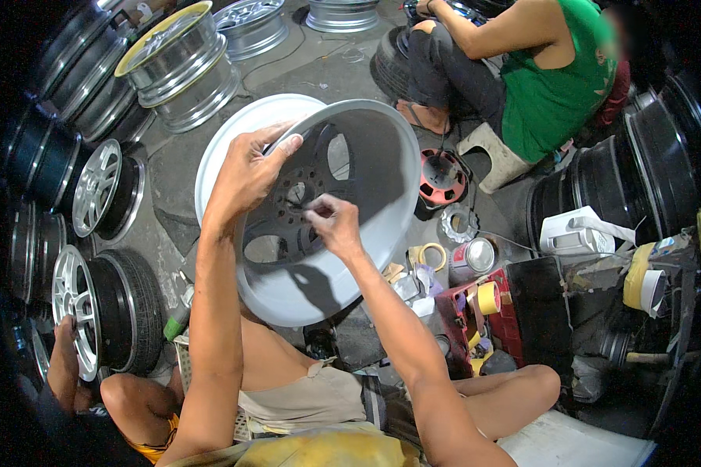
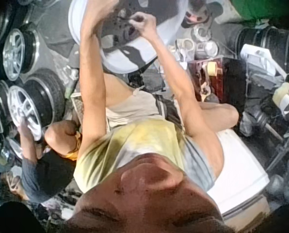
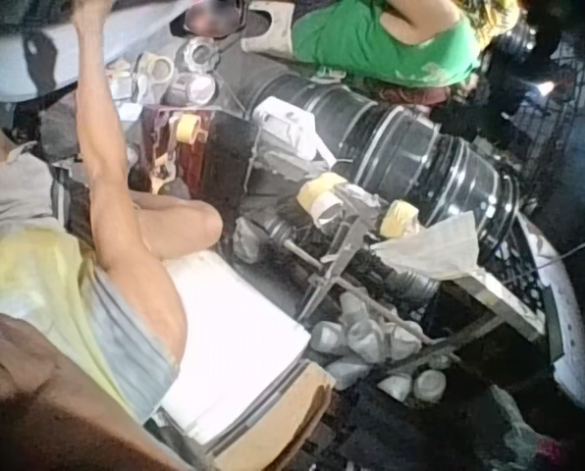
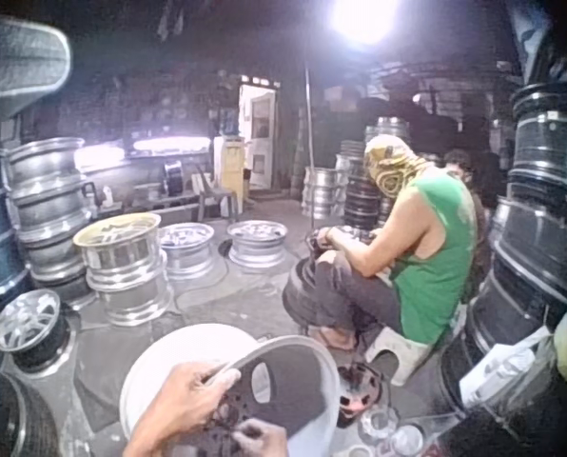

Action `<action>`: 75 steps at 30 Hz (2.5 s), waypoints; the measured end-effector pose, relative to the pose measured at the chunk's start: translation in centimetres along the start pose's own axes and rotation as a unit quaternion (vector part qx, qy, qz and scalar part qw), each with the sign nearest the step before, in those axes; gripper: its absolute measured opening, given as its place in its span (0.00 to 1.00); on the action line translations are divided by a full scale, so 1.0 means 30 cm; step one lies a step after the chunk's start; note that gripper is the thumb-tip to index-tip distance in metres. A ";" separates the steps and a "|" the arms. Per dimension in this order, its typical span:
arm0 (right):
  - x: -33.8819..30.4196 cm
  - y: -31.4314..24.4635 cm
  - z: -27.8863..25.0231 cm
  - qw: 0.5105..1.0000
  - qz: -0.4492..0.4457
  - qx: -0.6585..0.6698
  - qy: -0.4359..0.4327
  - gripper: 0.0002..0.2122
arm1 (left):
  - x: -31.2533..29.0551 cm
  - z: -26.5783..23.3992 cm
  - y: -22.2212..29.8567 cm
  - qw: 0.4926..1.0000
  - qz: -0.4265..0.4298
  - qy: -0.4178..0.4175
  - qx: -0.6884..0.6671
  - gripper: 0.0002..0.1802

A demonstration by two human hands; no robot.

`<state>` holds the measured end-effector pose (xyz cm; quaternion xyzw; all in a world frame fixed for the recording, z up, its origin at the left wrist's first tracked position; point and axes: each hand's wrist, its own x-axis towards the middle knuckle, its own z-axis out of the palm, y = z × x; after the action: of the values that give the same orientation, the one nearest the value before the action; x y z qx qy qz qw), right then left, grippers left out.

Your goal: The person sits on the floor in a workshop and sands a white car wheel rim using a sanding block. They rotate the wheel to sand different sections of the spokes and rim, occasionally flipping it over to work on the back side.

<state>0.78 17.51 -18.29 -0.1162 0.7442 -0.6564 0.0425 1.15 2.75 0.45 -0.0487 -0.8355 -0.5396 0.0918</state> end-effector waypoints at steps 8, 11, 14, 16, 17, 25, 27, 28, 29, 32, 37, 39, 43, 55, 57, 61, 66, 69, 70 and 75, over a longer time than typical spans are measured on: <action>0.085 0.022 -0.003 0.994 -0.067 -0.070 0.048 0.10 | 0.011 0.035 0.023 0.999 0.051 -0.005 0.004 0.19; 0.117 -0.024 0.076 0.971 -0.185 -0.131 0.079 0.09 | 0.010 0.032 0.012 0.998 0.059 0.000 0.016 0.19; 0.176 0.056 0.097 0.921 -0.278 -0.262 0.083 0.08 | 0.014 0.058 0.034 0.998 0.058 -0.004 0.007 0.19; 0.154 0.039 0.096 0.935 -0.245 -0.251 0.041 0.06 | 0.010 0.045 0.010 0.998 0.053 0.010 0.019 0.19; 0.119 0.007 0.080 0.937 -0.243 -0.251 0.017 0.06 | 0.007 0.022 0.000 0.999 0.041 0.009 0.015 0.19; 0.196 0.051 0.068 0.936 -0.231 -0.265 -0.004 0.09 | 0.012 0.033 0.020 0.998 0.059 -0.004 0.000 0.20; 0.173 0.043 0.024 0.947 -0.210 -0.245 -0.017 0.10 | 0.013 0.016 0.015 0.998 0.055 -0.004 0.006 0.20; 0.166 0.015 0.019 0.955 -0.174 -0.237 -0.046 0.10 | 0.005 0.002 0.012 0.999 0.046 0.000 0.010 0.20; 0.159 -0.012 0.016 0.961 -0.138 -0.229 -0.075 0.10 | -0.004 -0.011 0.007 0.999 0.036 0.004 0.013 0.20; 0.174 0.020 0.025 0.951 -0.176 -0.250 -0.043 0.09 | 0.013 0.029 0.003 0.999 0.039 -0.004 -0.014 0.20; 0.151 -0.004 0.028 0.951 -0.192 -0.236 -0.052 0.07 | 0.006 0.012 0.008 0.999 0.042 0.001 0.008 0.20; 0.141 -0.009 0.018 0.948 -0.202 -0.238 -0.067 0.07 | -0.001 0.003 0.007 0.999 0.032 0.010 0.019 0.20; 0.214 0.070 0.074 0.931 -0.251 -0.264 -0.009 0.07 | 0.014 0.042 0.015 0.998 0.069 0.013 -0.001 0.19; 0.081 0.165 -0.204 0.992 0.085 0.089 0.041 0.06 | 0.012 0.008 0.009 0.999 0.036 0.006 -0.011 0.20; 0.102 0.211 -0.184 0.996 0.073 0.023 0.053 0.06 | 0.015 0.016 0.007 0.999 0.046 0.016 0.012 0.18; 0.196 0.237 -0.137 0.986 -0.036 -0.149 0.071 0.07 | 0.017 0.023 -0.005 0.998 0.059 0.021 0.003 0.19; 0.260 0.146 -0.029 0.959 -0.180 -0.212 0.051 0.10 | 0.012 0.025 0.001 0.998 0.066 0.020 0.004 0.18; 0.283 0.127 -0.074 0.938 -0.213 -0.271 0.025 0.11 | 0.027 0.032 -0.005 0.998 0.060 0.017 -0.006 0.18; 0.283 0.128 -0.111 0.931 -0.221 -0.288 0.034 0.11 | 0.032 0.030 -0.007 0.999 0.050 0.006 -0.013 0.19; 0.015 0.062 -0.304 0.995 0.071 -0.019 -0.074 0.07 | 0.044 -0.084 -0.082 0.999 0.020 0.015 -0.030 0.20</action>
<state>-1.83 26.44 -18.86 -0.1125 0.7578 -0.6269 0.1413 -0.32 -0.58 -0.46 -0.0604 -0.8163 -0.5631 0.1136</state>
